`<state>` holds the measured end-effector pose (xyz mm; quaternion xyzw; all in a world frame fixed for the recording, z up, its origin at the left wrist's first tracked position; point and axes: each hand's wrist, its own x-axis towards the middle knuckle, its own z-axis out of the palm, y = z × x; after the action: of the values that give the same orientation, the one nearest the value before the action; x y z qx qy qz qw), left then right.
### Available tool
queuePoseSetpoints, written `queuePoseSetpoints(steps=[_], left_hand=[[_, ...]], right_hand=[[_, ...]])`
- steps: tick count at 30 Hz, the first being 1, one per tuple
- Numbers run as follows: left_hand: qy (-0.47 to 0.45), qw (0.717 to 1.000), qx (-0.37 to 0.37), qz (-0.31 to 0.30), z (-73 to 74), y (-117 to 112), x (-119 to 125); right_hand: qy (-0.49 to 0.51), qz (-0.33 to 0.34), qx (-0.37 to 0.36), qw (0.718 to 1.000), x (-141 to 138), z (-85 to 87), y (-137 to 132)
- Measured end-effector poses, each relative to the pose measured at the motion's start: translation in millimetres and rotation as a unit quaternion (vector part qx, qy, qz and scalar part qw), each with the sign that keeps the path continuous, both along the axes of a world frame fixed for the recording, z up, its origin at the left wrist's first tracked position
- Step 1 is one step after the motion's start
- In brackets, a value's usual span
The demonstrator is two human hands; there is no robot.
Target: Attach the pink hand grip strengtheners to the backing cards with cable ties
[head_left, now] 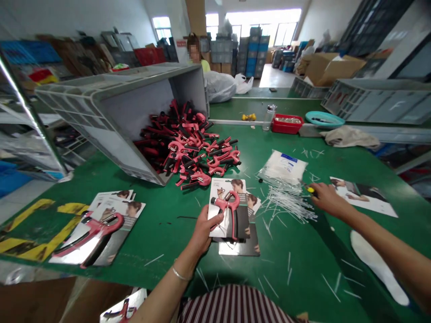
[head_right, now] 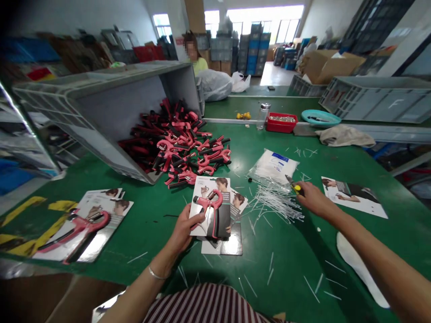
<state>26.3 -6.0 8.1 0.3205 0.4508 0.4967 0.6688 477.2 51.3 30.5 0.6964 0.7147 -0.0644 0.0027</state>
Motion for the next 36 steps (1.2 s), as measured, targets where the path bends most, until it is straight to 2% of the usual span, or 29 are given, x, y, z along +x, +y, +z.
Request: queuePoseSetpoints(steps=[2, 3, 5, 8, 11, 13, 15, 23, 26, 29, 31, 34, 36], left_hand=[[0.041, 0.999, 0.026, 0.022, -2.5, 2, -1], [0.062, 0.997, 0.039, 0.025, -3.9, 4, 0], [0.108, 0.992, 0.065, 0.018, -6.6, 10, 5], [0.172, 0.98, 0.1, -0.003, -7.4, 20, 14], [0.227, 0.964, 0.139, -0.018, -4.4, 23, 16], [0.267, 0.949, 0.162, -0.028, -2.4, 22, 14], [0.294, 0.939, 0.175, -0.039, -1.6, 20, 11], [0.32, 0.921, 0.201, -0.093, 5.3, 12, 10], [0.321, 0.921, 0.197, -0.099, 10.0, 12, 10], [0.308, 0.926, 0.191, -0.103, 11.6, 14, 9], [0.3, 0.929, 0.192, -0.1, 11.0, 14, 9], [0.283, 0.94, 0.174, -0.077, 8.7, 15, 12], [0.266, 0.951, 0.151, -0.047, 6.4, 16, 16]], right_hand=[[0.162, -0.008, -0.042, 0.986, -11, 13.1, -3], [0.262, -0.017, -0.081, 0.961, -23, 19.8, -6], [0.43, -0.013, -0.175, 0.885, -54, 31.6, -15], [0.494, 0.037, -0.321, 0.807, -110, 40.3, -30], [0.484, 0.089, -0.432, 0.756, -149, 39.9, -39], [0.466, 0.104, -0.467, 0.744, -163, 39.1, -40], [0.446, 0.112, -0.484, 0.745, -171, 39.3, -36], [0.417, 0.131, -0.525, 0.73, -184, 38.4, -25], [0.421, 0.111, -0.518, 0.737, -187, 35.8, -28], [0.398, 0.104, -0.477, 0.777, -190, 32.5, -31], [0.345, 0.132, -0.422, 0.828, -193, 30.2, -31], [0.191, 0.202, -0.251, 0.927, -198, 28.3, -31], [0.076, 0.232, -0.157, 0.957, -201, 29.0, -33]])
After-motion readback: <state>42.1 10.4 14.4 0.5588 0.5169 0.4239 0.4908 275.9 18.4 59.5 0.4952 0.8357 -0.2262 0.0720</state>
